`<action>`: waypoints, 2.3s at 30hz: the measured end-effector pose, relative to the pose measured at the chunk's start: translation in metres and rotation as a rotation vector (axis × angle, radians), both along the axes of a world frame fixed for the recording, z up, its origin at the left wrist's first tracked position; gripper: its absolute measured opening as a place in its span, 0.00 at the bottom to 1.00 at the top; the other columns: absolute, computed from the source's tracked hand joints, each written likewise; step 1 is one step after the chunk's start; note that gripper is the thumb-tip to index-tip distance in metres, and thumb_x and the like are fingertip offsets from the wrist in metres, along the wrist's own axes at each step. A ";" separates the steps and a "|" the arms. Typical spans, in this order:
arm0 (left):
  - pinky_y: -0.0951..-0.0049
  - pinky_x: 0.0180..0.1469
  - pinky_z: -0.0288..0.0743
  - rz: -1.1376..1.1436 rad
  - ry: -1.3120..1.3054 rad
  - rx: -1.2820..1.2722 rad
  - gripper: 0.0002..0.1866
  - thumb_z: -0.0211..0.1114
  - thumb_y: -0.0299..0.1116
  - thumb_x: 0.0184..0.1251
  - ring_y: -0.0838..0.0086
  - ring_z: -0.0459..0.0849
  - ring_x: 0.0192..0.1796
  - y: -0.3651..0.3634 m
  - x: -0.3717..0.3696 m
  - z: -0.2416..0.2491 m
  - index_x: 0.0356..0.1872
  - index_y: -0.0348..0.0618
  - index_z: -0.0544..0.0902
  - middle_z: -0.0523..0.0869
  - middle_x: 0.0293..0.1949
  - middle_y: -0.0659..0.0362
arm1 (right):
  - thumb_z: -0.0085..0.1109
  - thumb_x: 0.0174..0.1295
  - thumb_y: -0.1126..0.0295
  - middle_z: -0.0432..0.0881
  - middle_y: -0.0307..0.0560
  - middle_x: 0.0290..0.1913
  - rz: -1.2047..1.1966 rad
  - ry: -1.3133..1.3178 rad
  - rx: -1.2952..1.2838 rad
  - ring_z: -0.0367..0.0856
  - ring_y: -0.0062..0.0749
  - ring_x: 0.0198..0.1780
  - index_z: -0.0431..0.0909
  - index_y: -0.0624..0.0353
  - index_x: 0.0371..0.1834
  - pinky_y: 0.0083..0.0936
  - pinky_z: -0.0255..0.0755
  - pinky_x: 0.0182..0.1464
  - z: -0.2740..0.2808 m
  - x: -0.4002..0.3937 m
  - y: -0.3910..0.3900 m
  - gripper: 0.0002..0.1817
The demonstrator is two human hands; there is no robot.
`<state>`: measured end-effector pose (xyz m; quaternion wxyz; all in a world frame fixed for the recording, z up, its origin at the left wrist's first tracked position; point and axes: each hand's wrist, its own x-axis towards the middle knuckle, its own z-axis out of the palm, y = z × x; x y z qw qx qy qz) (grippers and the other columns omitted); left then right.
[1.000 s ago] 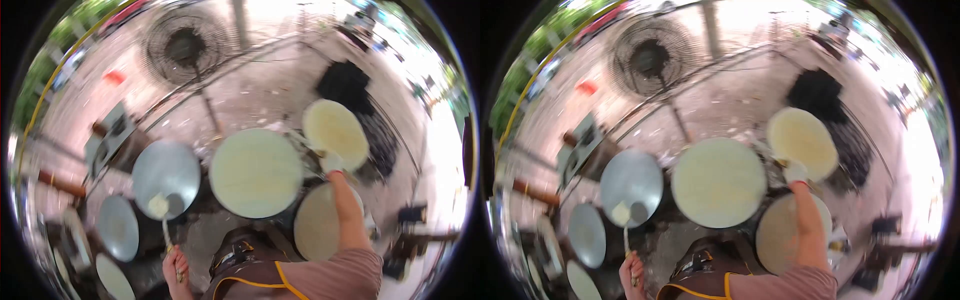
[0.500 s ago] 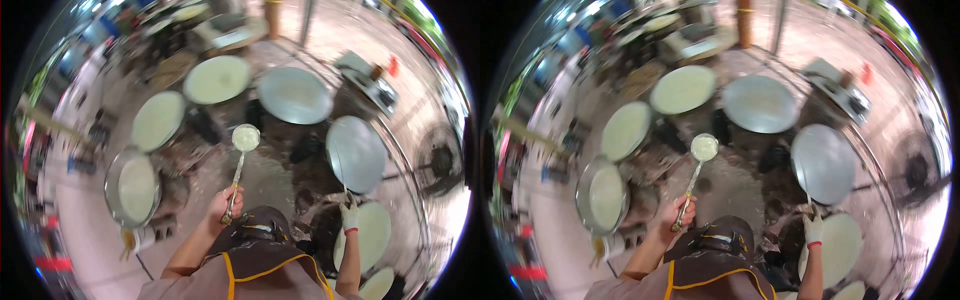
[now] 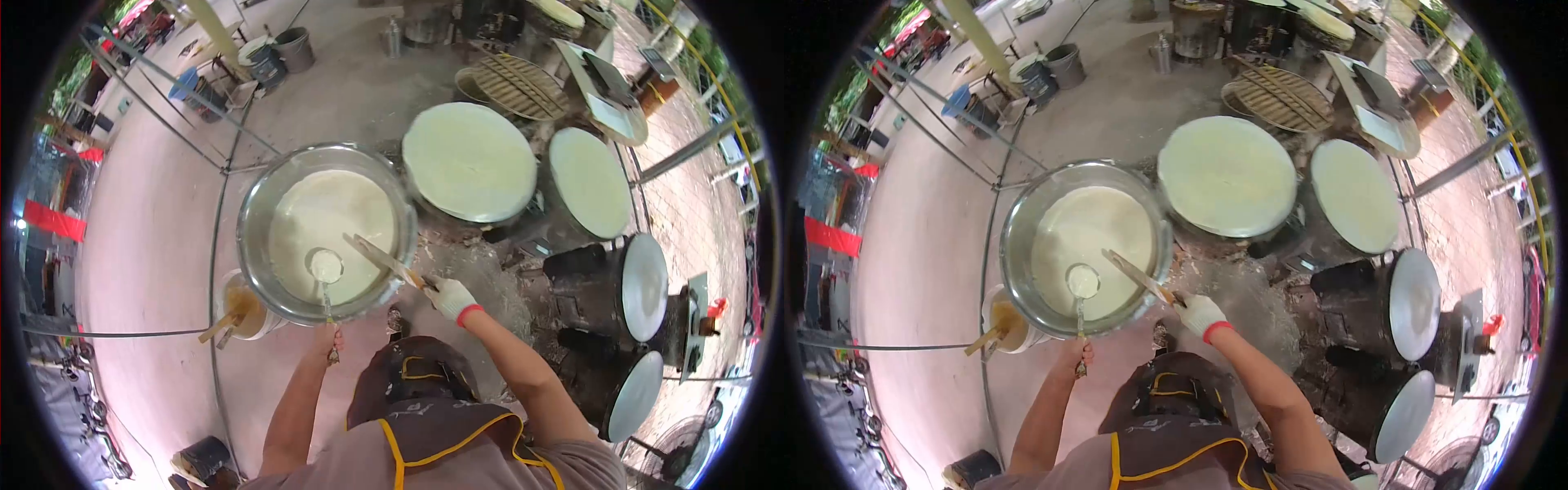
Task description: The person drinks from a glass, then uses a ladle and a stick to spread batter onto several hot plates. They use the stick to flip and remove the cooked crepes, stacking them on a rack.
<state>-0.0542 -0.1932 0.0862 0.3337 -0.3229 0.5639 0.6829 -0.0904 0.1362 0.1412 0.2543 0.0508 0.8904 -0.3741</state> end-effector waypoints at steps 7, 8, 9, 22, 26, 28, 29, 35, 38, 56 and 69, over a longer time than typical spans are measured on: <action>0.65 0.21 0.72 -0.451 0.288 -0.808 0.08 0.57 0.29 0.57 0.64 0.77 0.18 -0.042 -0.052 -0.065 0.35 0.35 0.72 0.77 0.20 0.50 | 0.49 0.61 0.58 0.82 0.57 0.37 0.550 -0.194 0.191 0.82 0.50 0.38 0.81 0.61 0.38 0.38 0.75 0.43 -0.034 -0.146 -0.076 0.17; 0.66 0.20 0.71 -0.499 0.325 -0.832 0.07 0.56 0.29 0.58 0.65 0.77 0.18 -0.046 -0.053 -0.086 0.34 0.35 0.73 0.76 0.19 0.51 | 0.50 0.61 0.58 0.82 0.54 0.31 0.376 -0.375 0.045 0.82 0.45 0.32 0.81 0.62 0.36 0.36 0.75 0.38 -0.043 -0.151 -0.077 0.18; 0.66 0.18 0.70 -0.546 0.364 -0.853 0.07 0.56 0.29 0.58 0.66 0.76 0.17 -0.047 -0.053 -0.108 0.32 0.36 0.73 0.76 0.19 0.52 | 0.51 0.61 0.57 0.82 0.51 0.24 0.177 -0.537 -0.079 0.82 0.40 0.26 0.81 0.63 0.34 0.34 0.75 0.32 -0.053 -0.156 -0.078 0.18; 0.83 0.10 0.52 0.297 0.171 0.862 0.04 0.53 0.33 0.67 0.85 0.58 0.12 -0.011 -0.131 0.073 0.33 0.48 0.68 0.60 0.15 0.69 | 0.48 0.66 0.61 0.70 0.36 0.19 -0.460 -0.441 -0.962 0.61 0.18 0.12 0.75 0.57 0.42 0.17 0.54 0.12 0.055 -0.120 -0.141 0.12; 0.81 0.08 0.52 0.136 0.636 0.646 0.07 0.50 0.39 0.70 0.84 0.58 0.11 -0.004 -0.182 0.213 0.42 0.48 0.71 0.61 0.16 0.69 | 0.47 0.67 0.60 0.70 0.36 0.20 -0.319 -0.197 -1.213 0.61 0.17 0.12 0.73 0.56 0.42 0.16 0.52 0.12 0.177 -0.152 -0.140 0.12; 0.81 0.08 0.52 0.019 0.859 0.583 0.07 0.53 0.38 0.69 0.84 0.58 0.11 -0.005 -0.195 0.253 0.41 0.48 0.71 0.61 0.16 0.69 | 0.48 0.67 0.59 0.70 0.38 0.19 -0.240 -0.111 -1.319 0.60 0.17 0.11 0.72 0.56 0.47 0.15 0.51 0.11 0.201 -0.152 -0.132 0.14; 0.81 0.08 0.51 -0.042 0.963 0.547 0.07 0.54 0.38 0.69 0.84 0.58 0.11 -0.006 -0.196 0.264 0.41 0.48 0.71 0.61 0.16 0.69 | 0.49 0.66 0.58 0.69 0.38 0.19 -0.206 -0.094 -1.355 0.59 0.17 0.11 0.71 0.56 0.51 0.14 0.50 0.11 0.207 -0.149 -0.124 0.17; 0.78 0.08 0.55 -0.071 0.643 0.087 0.04 0.51 0.30 0.65 0.81 0.60 0.10 0.010 -0.170 0.250 0.33 0.45 0.66 0.61 0.14 0.66 | 0.47 0.67 0.62 0.71 0.38 0.19 -0.420 0.062 -1.116 0.62 0.14 0.13 0.72 0.59 0.53 0.14 0.54 0.13 0.184 -0.105 -0.080 0.16; 0.77 0.10 0.56 -0.278 0.467 -0.128 0.05 0.49 0.30 0.66 0.81 0.61 0.11 0.047 -0.140 0.219 0.30 0.45 0.65 0.62 0.13 0.65 | 0.48 0.66 0.63 0.74 0.38 0.21 -0.566 0.152 -0.982 0.66 0.17 0.15 0.69 0.61 0.59 0.17 0.58 0.16 0.162 -0.064 -0.042 0.21; 0.81 0.12 0.57 -0.982 -0.892 0.846 0.15 0.47 0.26 0.67 0.84 0.58 0.12 0.550 0.200 0.171 0.18 0.47 0.63 0.62 0.15 0.66 | 0.42 0.65 0.53 0.79 0.59 0.44 -1.029 -0.106 0.095 0.78 0.53 0.45 0.66 0.38 0.63 0.42 0.71 0.47 0.081 0.569 0.224 0.23; 0.78 0.11 0.58 -2.100 0.411 0.689 0.08 0.54 0.27 0.63 0.82 0.63 0.11 0.782 0.415 0.174 0.35 0.43 0.63 0.65 0.15 0.65 | 0.50 0.67 0.65 0.67 0.29 0.22 -2.630 1.102 -0.743 0.61 0.13 0.18 0.67 0.43 0.64 0.13 0.57 0.17 0.034 0.632 0.341 0.21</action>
